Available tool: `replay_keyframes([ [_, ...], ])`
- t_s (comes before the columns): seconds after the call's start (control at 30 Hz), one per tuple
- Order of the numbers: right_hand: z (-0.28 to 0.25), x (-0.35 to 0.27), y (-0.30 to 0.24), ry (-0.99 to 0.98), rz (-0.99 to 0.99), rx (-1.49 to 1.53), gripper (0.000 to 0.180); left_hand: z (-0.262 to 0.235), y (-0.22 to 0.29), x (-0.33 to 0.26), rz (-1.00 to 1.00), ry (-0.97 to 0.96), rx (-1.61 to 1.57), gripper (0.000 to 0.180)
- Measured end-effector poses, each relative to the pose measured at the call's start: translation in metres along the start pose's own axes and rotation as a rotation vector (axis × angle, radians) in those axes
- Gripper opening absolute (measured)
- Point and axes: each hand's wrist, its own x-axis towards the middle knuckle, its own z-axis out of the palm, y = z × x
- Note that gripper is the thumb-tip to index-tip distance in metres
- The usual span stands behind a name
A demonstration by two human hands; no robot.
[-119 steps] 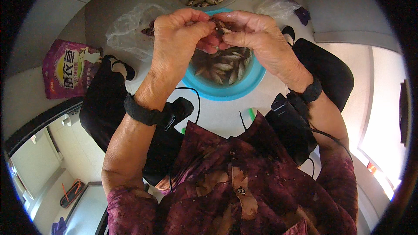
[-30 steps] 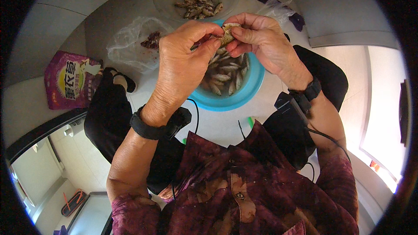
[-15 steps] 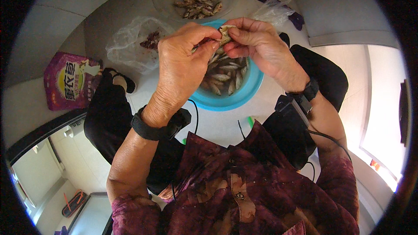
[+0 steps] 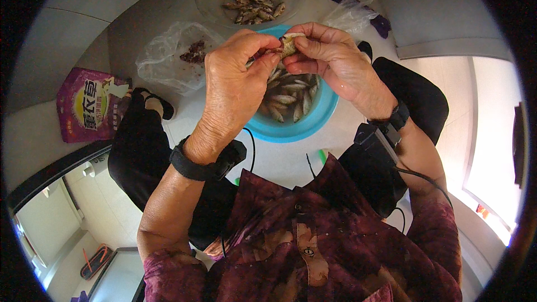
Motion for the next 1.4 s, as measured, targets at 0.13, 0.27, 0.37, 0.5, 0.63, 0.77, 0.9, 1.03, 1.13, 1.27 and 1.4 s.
replay_keyframes([
  [0.13, -0.0011, -0.0002, 0.0002, 0.003, 0.003, 0.003, 0.025, -0.0006, -0.0020, 0.0001, 0.030, -0.035, 0.059, 0.014],
  [0.27, -0.0031, 0.0002, 0.0012, 0.004, 0.035, 0.033, 0.026, -0.0019, -0.0014, -0.0012, 0.022, -0.067, 0.081, 0.016],
  [0.37, -0.0036, 0.0003, 0.0029, -0.002, 0.028, 0.063, 0.025, -0.0018, -0.0010, -0.0012, 0.005, -0.066, 0.095, 0.015],
  [0.5, -0.0039, -0.0007, 0.0041, -0.024, 0.040, 0.118, 0.024, -0.0018, -0.0006, -0.0023, -0.016, -0.064, 0.142, 0.015],
  [0.63, -0.0038, -0.0010, 0.0052, -0.043, 0.037, 0.141, 0.024, -0.0003, -0.0010, -0.0047, -0.028, -0.040, 0.128, 0.017],
  [0.77, -0.0044, 0.0000, 0.0053, -0.047, 0.048, 0.149, 0.024, 0.0009, -0.0011, -0.0056, -0.035, -0.024, 0.090, 0.017],
  [0.9, -0.0045, -0.0013, 0.0047, -0.065, 0.044, 0.139, 0.026, 0.0015, -0.0002, -0.0073, -0.071, -0.009, 0.028, 0.018],
  [1.03, -0.0046, -0.0004, 0.0033, -0.087, 0.037, 0.111, 0.028, 0.0024, -0.0024, -0.0064, -0.034, 0.001, -0.019, 0.018],
  [1.13, -0.0051, -0.0002, 0.0031, -0.084, 0.035, 0.087, 0.029, 0.0029, -0.0039, -0.0068, -0.058, -0.018, -0.057, 0.020],
  [1.27, -0.0061, -0.0009, 0.0041, -0.058, 0.038, 0.035, 0.030, 0.0020, -0.0062, -0.0070, -0.085, -0.067, -0.087, 0.022],
  [1.4, -0.0064, -0.0004, 0.0036, -0.063, 0.033, 0.012, 0.031, -0.0005, -0.0072, -0.0062, -0.126, -0.120, -0.076, 0.026],
])
